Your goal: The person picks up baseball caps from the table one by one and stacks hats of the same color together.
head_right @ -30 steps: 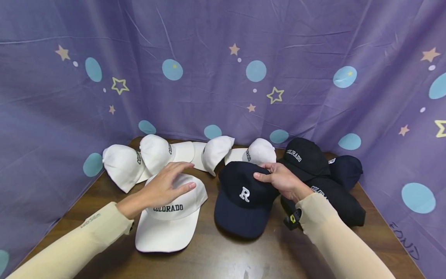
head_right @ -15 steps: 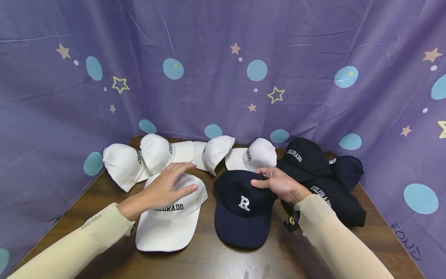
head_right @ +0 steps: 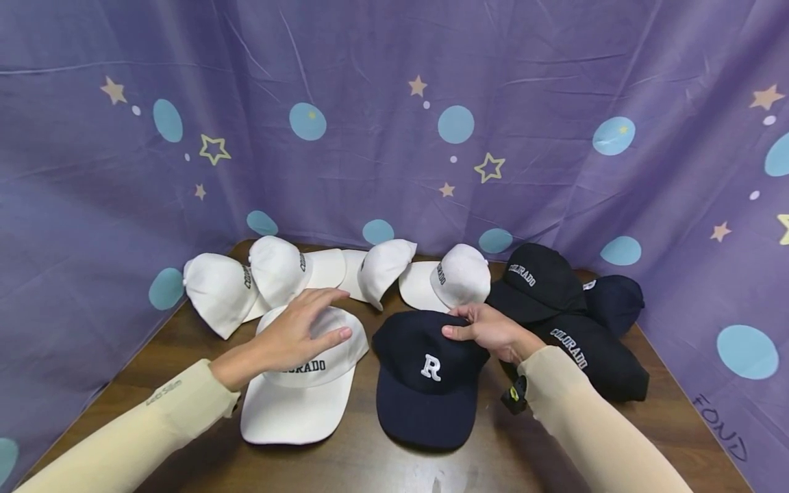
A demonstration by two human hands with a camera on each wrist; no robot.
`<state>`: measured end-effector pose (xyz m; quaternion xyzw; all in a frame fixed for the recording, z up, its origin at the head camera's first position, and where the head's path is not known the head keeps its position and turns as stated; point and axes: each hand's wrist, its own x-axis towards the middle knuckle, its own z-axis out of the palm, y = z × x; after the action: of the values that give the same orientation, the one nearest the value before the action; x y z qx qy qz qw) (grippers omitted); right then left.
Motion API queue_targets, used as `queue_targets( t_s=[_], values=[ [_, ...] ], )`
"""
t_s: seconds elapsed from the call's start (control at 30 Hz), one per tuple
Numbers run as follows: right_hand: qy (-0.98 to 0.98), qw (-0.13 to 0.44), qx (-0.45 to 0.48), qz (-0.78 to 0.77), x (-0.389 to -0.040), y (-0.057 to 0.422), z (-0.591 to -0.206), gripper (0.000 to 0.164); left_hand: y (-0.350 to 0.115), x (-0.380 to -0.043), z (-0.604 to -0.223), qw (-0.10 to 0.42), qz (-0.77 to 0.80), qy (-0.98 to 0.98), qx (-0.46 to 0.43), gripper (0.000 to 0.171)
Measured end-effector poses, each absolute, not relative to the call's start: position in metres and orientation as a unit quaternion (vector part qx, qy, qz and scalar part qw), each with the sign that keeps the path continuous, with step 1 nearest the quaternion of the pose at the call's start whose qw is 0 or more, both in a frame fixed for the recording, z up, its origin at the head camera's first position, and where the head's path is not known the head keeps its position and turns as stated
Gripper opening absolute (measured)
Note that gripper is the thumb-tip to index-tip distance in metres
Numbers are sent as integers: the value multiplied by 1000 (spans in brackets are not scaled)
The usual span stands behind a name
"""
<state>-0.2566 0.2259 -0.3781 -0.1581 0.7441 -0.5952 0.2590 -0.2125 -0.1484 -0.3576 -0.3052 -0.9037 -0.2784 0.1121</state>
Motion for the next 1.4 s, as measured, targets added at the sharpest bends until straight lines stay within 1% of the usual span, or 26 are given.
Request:
queue_targets(
  t_s=[0.13, 0.37, 0.53, 0.83, 1.07, 1.23, 1.4],
  values=[
    [745, 256, -164, -594, -258, 226, -379, 22, -148, -212, -357, 113, -278, -904, -306, 69],
    [774, 231, -168, -565, -259, 226, -378, 37, -148, -213, -359, 109, -281, -904, -304, 69],
    [786, 221, -159, -555, -260, 226, -378, 44, -148, -213, -359, 110, -281, -903, -305, 69],
    [805, 205, -138, -540, -259, 227, -377, 47, -148, -213, -360, 107, -282, -904, -303, 69],
    [820, 201, -146, -515, -259, 226, -374, 44, -149, -213, -360, 108, -278, -905, -304, 68],
    [855, 170, -153, -465, -257, 229, -365, 45, -148, -213, -360, 108, -280, -905, -302, 68],
    [888, 119, -158, -414, -251, 229, -355, 48, -148, -212, -360, 103, -281, -905, -303, 68]
  ],
)
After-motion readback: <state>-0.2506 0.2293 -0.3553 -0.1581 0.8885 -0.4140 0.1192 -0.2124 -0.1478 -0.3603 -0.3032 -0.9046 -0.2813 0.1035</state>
